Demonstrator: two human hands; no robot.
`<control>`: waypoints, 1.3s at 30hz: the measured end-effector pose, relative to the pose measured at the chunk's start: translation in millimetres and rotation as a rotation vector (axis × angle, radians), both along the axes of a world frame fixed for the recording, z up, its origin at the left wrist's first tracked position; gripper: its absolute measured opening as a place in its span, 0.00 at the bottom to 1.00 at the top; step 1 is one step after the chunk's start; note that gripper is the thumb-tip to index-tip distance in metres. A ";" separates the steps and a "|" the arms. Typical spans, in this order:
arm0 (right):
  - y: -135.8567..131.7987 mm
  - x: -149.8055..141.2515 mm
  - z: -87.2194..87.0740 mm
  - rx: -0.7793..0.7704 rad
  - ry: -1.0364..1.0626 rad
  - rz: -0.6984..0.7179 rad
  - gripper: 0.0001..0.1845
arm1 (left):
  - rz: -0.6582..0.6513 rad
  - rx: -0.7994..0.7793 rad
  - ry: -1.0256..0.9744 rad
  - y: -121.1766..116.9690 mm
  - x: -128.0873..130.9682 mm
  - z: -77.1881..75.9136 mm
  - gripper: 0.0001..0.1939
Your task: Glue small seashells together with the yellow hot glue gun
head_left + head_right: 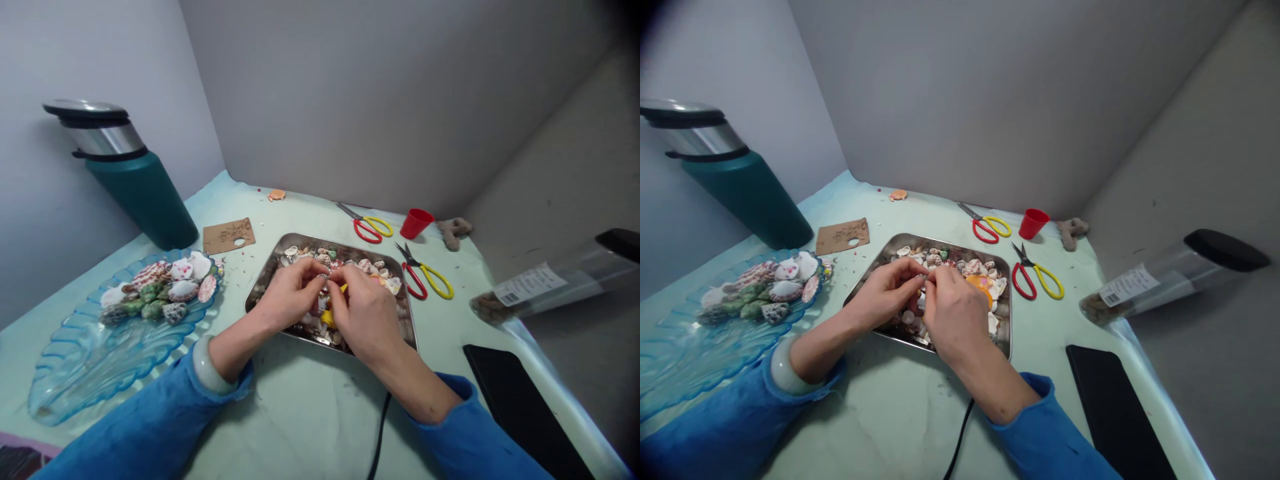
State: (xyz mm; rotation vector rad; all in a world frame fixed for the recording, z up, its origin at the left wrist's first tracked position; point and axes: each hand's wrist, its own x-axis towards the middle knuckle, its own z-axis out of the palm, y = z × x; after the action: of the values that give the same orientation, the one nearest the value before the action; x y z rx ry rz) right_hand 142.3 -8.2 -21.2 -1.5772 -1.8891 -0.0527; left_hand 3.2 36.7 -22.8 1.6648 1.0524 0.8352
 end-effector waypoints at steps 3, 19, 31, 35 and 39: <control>0.0 -0.6 0.1 -0.003 0.005 0.005 0.05 | -0.001 0.004 -0.002 0.4 0.3 -0.1 0.05; -0.4 -0.1 0.1 -0.016 -0.014 -0.006 0.04 | 0.000 0.014 0.024 -0.5 -1.4 -0.7 0.06; 0.2 -0.3 -1.0 -0.006 0.029 0.012 0.06 | 0.004 0.009 -0.022 0.0 -0.8 0.7 0.07; -0.8 0.1 -1.1 0.007 0.048 0.033 0.06 | 0.022 0.025 -0.029 -0.1 -1.1 0.7 0.09; -1.0 -0.2 -0.5 0.028 0.049 0.034 0.06 | 0.026 0.040 0.010 -1.0 -1.8 0.5 0.10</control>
State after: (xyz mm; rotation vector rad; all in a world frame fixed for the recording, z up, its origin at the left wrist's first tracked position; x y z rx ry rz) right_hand 142.1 -9.2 -21.7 -1.5134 -1.8686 -0.0252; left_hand 1.4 35.7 -22.3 1.6938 1.0718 0.8711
